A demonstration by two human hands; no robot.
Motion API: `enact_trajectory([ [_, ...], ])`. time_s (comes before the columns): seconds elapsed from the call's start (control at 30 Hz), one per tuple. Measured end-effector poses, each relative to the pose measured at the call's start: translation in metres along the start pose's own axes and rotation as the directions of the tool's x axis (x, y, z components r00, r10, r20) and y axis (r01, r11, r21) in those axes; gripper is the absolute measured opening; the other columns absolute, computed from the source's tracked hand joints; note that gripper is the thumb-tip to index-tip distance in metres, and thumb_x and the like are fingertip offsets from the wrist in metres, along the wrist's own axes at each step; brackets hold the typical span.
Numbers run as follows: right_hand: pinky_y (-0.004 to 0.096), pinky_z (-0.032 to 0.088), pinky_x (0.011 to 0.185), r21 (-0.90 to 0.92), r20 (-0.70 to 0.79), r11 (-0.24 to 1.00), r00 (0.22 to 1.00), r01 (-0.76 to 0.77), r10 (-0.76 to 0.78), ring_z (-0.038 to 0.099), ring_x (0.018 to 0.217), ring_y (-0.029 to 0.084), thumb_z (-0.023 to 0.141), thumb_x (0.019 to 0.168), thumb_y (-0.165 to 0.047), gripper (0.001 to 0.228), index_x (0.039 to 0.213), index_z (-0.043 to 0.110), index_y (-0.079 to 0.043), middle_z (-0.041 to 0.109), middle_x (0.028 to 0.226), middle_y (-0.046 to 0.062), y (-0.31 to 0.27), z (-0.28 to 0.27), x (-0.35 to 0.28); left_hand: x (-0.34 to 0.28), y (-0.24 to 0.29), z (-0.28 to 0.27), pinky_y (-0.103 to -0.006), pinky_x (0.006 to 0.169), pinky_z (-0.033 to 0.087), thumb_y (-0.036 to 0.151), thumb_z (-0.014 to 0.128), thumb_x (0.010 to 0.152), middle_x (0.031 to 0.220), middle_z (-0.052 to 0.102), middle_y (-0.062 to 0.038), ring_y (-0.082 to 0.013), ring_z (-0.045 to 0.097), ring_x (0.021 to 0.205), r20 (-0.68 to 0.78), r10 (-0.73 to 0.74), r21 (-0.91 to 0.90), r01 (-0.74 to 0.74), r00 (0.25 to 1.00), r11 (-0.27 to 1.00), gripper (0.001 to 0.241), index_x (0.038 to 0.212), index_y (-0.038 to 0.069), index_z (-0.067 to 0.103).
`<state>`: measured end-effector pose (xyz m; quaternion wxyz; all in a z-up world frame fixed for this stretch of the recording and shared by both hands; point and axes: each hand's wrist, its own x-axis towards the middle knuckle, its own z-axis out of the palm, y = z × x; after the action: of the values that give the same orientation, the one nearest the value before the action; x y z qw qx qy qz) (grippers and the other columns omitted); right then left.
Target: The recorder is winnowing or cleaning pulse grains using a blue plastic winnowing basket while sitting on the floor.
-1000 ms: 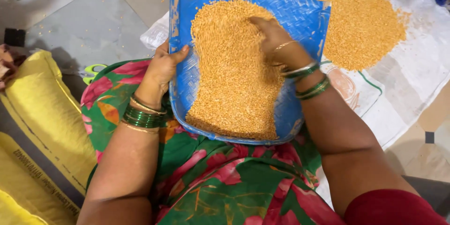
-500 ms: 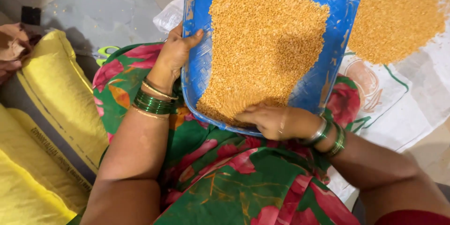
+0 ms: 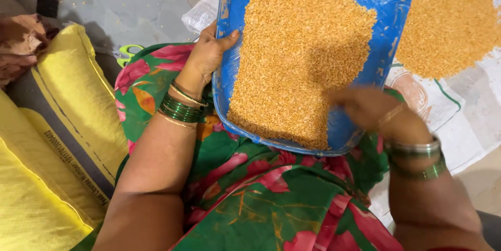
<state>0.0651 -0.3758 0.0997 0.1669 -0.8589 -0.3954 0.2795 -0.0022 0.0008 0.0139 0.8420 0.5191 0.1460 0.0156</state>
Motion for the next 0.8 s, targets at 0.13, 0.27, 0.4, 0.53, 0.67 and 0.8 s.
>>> enact_trajectory([
  [0.13, 0.044, 0.055, 0.087, 0.121, 0.263, 0.976, 0.942, 0.183, -0.21, 0.069, 0.101, 0.037, 0.056, 0.074, 0.002, 0.051, 0.122, 0.069, -0.01, 0.074, 0.108, 0.018, -0.015, 0.04, -0.03, 0.002, 0.0, 0.001, -0.0325, 0.091, 0.059, 0.012, 0.07, 0.095, 0.118, 0.073, -0.009, -0.0173, 0.071, 0.099, 0.019, -0.003, -0.006, 0.003, 1.0, 1.0, 0.047, 0.139, -0.001, 0.057],
  [0.27, 0.042, 0.055, 0.093, -0.03, 0.403, 0.985, 0.904, 0.17, -0.143, 0.067, 0.107, 0.034, 0.07, 0.082, -0.02, 0.04, 0.122, 0.069, -0.016, 0.071, 0.109, 0.013, -0.032, 0.042, 0.02, 0.004, -0.005, -0.002, -0.0325, 0.092, 0.059, 0.012, 0.07, 0.096, 0.119, 0.073, -0.008, -0.017, 0.07, 0.101, 0.034, 0.011, 0.014, -0.011, 0.999, 1.0, 0.046, 0.139, 0.0, 0.057],
  [0.4, 0.053, 0.046, 0.097, -0.253, 0.016, 0.957, 0.989, 0.144, -0.145, 0.053, 0.115, 0.044, 0.054, 0.074, 0.005, 0.07, 0.141, 0.06, -0.014, 0.058, 0.13, 0.018, -0.02, 0.013, 0.061, 0.003, -0.006, -0.002, -0.0325, 0.093, 0.059, 0.011, 0.07, 0.096, 0.12, 0.073, -0.008, -0.0167, 0.07, 0.103, 0.034, 0.028, -0.017, -0.027, 0.999, 0.999, 0.045, 0.138, 0.0, 0.058],
  [0.53, 0.051, 0.049, 0.098, -0.073, -0.188, 0.962, 0.943, 0.265, -0.274, 0.06, 0.113, 0.043, 0.049, 0.08, 0.008, 0.072, 0.149, 0.054, -0.008, 0.06, 0.133, 0.025, -0.052, -0.018, 0.061, 0.004, -0.007, -0.005, -0.0326, 0.091, 0.059, 0.01, 0.07, 0.096, 0.118, 0.073, -0.009, -0.0169, 0.07, 0.1, 0.025, 0.021, -0.044, -0.019, 0.999, 0.999, 0.045, 0.137, -0.001, 0.058],
  [0.67, 0.045, 0.051, 0.098, 0.161, 0.056, 0.848, 0.854, 0.504, -0.518, 0.063, 0.117, 0.04, 0.055, 0.07, 0.004, 0.065, 0.135, 0.055, -0.002, 0.063, 0.133, 0.027, -0.073, 0.028, 0.054, 0.005, -0.003, -0.003, -0.0321, 0.09, 0.059, 0.011, 0.07, 0.095, 0.117, 0.073, -0.009, -0.017, 0.071, 0.098, 0.032, 0.01, -0.038, -0.009, 0.999, 0.999, 0.045, 0.136, -0.002, 0.057],
  [0.8, 0.041, 0.053, 0.098, 0.281, 0.395, 0.921, 0.842, 0.27, -0.367, 0.068, 0.114, 0.035, 0.051, 0.078, 0.006, 0.062, 0.138, 0.059, -0.006, 0.069, 0.125, 0.021, -0.099, 0.071, 0.064, 0.005, -0.007, -0.002, -0.0309, 0.09, 0.059, 0.011, 0.069, 0.097, 0.118, 0.073, -0.009, -0.0162, 0.071, 0.099, 0.042, 0.02, -0.037, -0.019, 0.999, 0.999, 0.044, 0.137, -0.002, 0.057],
])
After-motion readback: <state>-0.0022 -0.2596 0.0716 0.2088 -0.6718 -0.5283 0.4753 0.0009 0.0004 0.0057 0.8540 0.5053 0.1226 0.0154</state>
